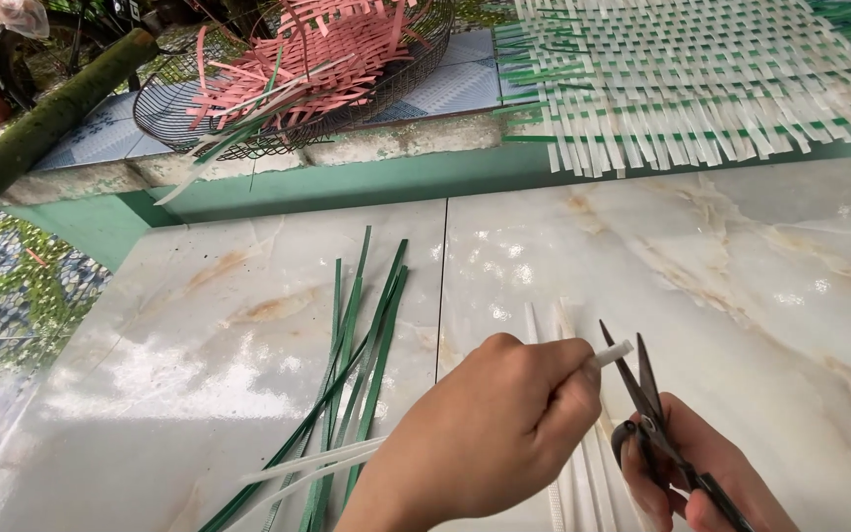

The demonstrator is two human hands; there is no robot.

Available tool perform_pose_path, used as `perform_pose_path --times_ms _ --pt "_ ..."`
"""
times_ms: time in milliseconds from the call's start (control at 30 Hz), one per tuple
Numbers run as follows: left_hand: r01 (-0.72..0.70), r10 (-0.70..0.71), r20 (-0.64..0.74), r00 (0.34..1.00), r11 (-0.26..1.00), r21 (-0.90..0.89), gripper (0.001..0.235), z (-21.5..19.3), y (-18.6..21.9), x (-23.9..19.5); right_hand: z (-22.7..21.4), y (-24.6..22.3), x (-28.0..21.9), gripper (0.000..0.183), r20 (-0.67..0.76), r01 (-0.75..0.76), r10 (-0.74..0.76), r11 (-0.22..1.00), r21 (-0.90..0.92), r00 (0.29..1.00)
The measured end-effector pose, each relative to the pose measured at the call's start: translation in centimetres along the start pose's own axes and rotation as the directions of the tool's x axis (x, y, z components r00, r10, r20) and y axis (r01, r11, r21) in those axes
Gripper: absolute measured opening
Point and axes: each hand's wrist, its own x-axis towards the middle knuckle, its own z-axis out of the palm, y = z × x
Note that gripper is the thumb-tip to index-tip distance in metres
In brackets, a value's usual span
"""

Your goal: Cutting white plastic strips with scissors and sorting them on a table.

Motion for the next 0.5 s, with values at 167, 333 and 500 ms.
perform_pose_path --times_ms 167,333,500 --pt "0.090 -0.082 0.088 0.993 0.992 -0.085 0.033 -0.5 -0.2 0.6 -0.1 -0.7 0.6 0.071 0.077 0.031 -0.020 0.989 -0.142 0.997" --pt "0.110 -0.091 0.160 0.983 0.987 -0.117 0.033 -0.3 -0.8 0.9 -0.1 -1.0 0.6 0.068 0.034 -0.019 0.027 0.976 -0.219 0.999" --pt "0.146 -0.119 0.192 0.974 0.980 -0.133 0.035 -0.2 -0.9 1.2 -0.3 -1.2 0.8 0.063 0.056 0.017 -0.002 0.964 -0.267 0.998"
